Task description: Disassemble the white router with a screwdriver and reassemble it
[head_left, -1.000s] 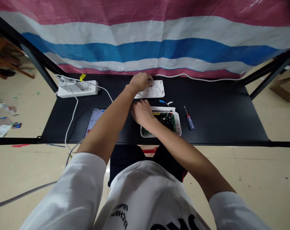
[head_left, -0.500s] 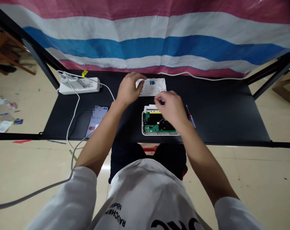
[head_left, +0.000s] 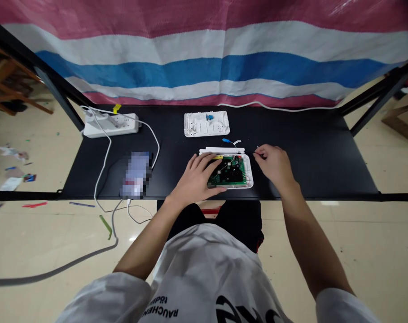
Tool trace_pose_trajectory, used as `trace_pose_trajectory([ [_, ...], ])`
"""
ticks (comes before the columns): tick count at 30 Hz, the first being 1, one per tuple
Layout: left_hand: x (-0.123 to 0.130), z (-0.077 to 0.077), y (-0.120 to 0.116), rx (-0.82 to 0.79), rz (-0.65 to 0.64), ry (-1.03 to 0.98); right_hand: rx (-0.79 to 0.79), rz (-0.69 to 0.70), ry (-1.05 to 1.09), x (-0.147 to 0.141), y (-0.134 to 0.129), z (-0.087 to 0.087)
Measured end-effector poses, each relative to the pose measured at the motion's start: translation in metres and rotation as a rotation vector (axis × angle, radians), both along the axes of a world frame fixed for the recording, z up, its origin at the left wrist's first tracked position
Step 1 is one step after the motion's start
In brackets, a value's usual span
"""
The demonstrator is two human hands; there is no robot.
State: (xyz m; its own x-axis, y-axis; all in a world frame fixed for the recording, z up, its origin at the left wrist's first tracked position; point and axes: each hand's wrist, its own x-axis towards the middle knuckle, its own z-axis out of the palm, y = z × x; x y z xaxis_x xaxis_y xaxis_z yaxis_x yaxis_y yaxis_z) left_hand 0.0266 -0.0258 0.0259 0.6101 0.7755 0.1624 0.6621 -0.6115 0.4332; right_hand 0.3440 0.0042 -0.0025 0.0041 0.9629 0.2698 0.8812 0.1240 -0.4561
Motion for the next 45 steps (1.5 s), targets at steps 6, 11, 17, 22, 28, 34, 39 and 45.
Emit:
trace_pose_trajectory([
  [6,-0.012,-0.013,0.004,-0.052,0.000,-0.018,-0.056,0.000,-0.040,-0.002,-0.004,0.002],
  [11,-0.018,-0.013,0.007,-0.069,-0.007,-0.055,-0.033,-0.036,0.029,0.003,-0.014,0.016],
  [17,-0.028,-0.013,0.009,-0.054,-0.028,-0.081,-0.213,-0.262,0.030,0.018,-0.033,0.021],
  [22,-0.035,-0.013,0.011,-0.074,-0.024,-0.074,-0.308,-0.280,0.068,0.023,-0.049,0.006],
  [28,-0.042,-0.017,0.009,-0.074,-0.023,-0.095,-0.085,-0.146,0.166,0.005,-0.059,0.014],
  [34,-0.040,-0.011,0.006,-0.043,0.032,-0.085,-0.159,0.347,0.031,-0.033,-0.058,0.042],
  [39,-0.037,-0.002,0.012,-0.015,0.046,0.016,-0.307,0.465,-0.180,-0.054,-0.042,0.052],
  [45,-0.038,0.002,0.014,-0.038,0.073,0.124,-0.305,0.440,-0.331,-0.061,-0.036,0.055],
])
